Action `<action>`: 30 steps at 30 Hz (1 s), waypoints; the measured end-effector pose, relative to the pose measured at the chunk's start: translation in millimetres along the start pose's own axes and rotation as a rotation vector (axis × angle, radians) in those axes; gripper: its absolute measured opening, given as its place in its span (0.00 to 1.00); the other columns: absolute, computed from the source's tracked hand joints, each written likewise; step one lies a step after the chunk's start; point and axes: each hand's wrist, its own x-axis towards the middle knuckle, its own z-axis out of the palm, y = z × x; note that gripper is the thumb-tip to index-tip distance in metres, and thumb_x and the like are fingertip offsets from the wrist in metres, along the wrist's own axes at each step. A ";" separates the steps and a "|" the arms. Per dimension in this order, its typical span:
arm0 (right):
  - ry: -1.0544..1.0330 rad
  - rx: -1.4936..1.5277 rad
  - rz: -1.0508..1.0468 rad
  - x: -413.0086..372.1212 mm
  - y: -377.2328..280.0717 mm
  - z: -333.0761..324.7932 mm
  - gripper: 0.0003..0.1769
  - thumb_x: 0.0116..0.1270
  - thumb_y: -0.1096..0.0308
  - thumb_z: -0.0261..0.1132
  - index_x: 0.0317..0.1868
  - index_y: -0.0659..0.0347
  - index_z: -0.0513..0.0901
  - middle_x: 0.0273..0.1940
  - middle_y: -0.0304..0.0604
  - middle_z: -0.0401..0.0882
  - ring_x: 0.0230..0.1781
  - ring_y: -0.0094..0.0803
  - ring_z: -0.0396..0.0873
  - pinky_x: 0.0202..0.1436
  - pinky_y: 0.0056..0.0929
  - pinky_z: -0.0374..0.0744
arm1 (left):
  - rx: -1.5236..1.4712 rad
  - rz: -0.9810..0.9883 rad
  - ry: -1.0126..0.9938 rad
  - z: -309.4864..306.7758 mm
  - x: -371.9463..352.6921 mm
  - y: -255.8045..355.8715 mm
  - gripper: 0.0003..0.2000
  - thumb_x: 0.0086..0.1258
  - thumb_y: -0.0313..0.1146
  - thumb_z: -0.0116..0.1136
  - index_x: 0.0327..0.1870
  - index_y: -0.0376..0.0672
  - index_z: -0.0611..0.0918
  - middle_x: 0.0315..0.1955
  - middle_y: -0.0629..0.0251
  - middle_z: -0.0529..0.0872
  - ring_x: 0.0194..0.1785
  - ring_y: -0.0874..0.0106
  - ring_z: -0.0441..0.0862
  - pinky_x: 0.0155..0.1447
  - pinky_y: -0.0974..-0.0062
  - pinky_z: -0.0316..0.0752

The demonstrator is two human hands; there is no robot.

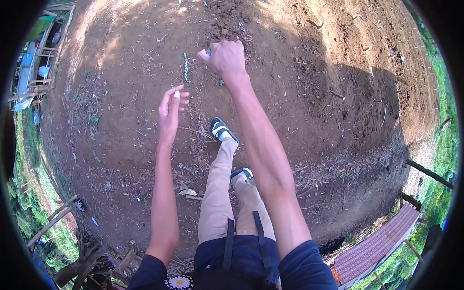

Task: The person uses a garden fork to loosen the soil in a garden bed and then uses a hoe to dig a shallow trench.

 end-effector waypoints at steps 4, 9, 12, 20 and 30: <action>0.043 0.070 0.019 -9.9 -3.1 -1.0 0.25 0.57 0.44 0.52 0.26 0.58 0.83 0.20 0.44 0.79 0.25 0.36 0.78 0.38 0.35 0.70 | -0.004 0.257 -0.037 45.0 61.1 28.2 0.16 0.69 0.44 0.45 0.48 0.43 0.77 0.41 0.62 0.78 0.43 0.74 0.73 0.48 0.76 0.67; 0.084 0.006 -0.021 -23.0 -3.0 5.0 0.10 0.54 0.60 0.56 0.24 0.55 0.79 0.20 0.42 0.78 0.24 0.37 0.78 0.35 0.36 0.68 | 0.487 0.285 0.045 63.4 96.7 43.1 0.22 0.59 0.52 0.54 0.45 0.45 0.79 0.44 0.50 0.74 0.50 0.60 0.72 0.53 0.65 0.67; 0.063 0.144 -0.027 -37.4 -2.9 4.1 0.10 0.53 0.62 0.57 0.30 0.58 0.79 0.28 0.44 0.79 0.33 0.38 0.77 0.40 0.35 0.67 | 0.595 0.386 0.002 78.8 94.1 53.3 0.25 0.54 0.58 0.55 0.45 0.48 0.80 0.45 0.49 0.76 0.52 0.56 0.73 0.55 0.59 0.66; 0.213 1.215 0.088 -77.5 -12.4 67.1 0.10 0.57 0.60 0.56 0.28 0.57 0.73 0.29 0.38 0.73 0.36 0.31 0.71 0.45 0.29 0.68 | 0.766 0.047 -0.131 102.2 49.0 52.1 0.23 0.53 0.58 0.51 0.37 0.48 0.82 0.40 0.56 0.82 0.44 0.56 0.79 0.49 0.62 0.71; 0.107 0.797 0.119 -218.6 -18.1 53.7 0.10 0.50 0.65 0.62 0.32 0.58 0.75 0.31 0.41 0.75 0.36 0.34 0.72 0.41 0.32 0.67 | 0.668 0.221 -0.051 111.1 -73.8 -13.8 0.14 0.54 0.43 0.57 0.36 0.44 0.80 0.33 0.60 0.79 0.38 0.60 0.78 0.42 0.63 0.69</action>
